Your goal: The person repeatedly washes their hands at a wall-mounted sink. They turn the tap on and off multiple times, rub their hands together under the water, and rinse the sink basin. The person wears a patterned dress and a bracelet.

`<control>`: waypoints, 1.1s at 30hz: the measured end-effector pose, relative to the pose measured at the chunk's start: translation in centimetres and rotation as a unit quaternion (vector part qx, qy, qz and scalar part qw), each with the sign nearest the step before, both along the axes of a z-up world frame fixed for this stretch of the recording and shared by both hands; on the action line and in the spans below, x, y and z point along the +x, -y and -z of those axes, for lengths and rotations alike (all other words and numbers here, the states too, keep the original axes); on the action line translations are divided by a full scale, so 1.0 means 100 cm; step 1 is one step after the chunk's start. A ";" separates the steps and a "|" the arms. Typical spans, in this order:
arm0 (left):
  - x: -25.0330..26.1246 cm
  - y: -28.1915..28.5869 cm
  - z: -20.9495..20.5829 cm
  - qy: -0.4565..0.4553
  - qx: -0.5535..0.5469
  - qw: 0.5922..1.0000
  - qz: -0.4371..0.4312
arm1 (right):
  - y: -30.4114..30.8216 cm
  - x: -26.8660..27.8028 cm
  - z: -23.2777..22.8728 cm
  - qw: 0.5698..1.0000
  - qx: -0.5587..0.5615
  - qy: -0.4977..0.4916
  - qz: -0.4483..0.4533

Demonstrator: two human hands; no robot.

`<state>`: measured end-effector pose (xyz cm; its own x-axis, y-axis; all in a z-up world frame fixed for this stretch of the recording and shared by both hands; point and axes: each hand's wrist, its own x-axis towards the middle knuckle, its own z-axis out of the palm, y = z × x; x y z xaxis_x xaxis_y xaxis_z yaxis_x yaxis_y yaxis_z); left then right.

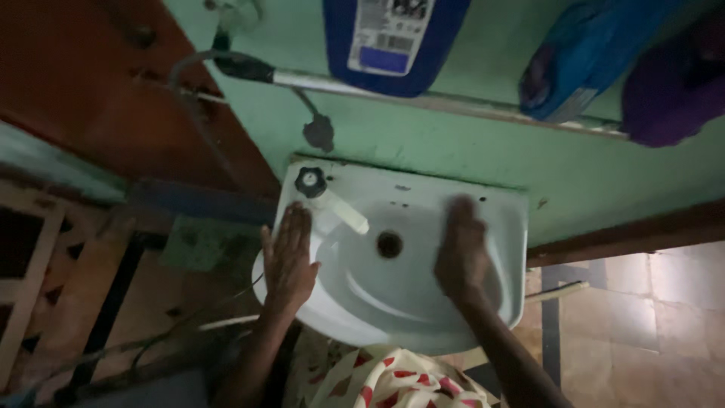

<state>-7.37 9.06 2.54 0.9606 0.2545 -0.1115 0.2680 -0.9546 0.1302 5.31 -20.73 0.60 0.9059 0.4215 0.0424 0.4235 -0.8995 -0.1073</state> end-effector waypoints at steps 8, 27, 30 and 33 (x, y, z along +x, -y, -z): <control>-0.035 0.006 0.010 0.012 -0.086 0.996 0.000 | 0.094 -0.062 -0.008 0.997 0.069 0.035 -0.029; -0.019 -0.007 0.019 0.010 0.017 0.998 0.067 | 0.099 -0.052 -0.016 0.999 0.003 -0.034 -0.008; -0.051 -0.002 0.025 0.073 -0.008 0.993 0.088 | 0.116 -0.096 -0.011 0.998 0.013 -0.024 -0.058; -0.074 0.005 0.034 0.092 -0.008 0.989 0.115 | 0.123 -0.114 -0.010 0.992 -0.006 0.006 -0.123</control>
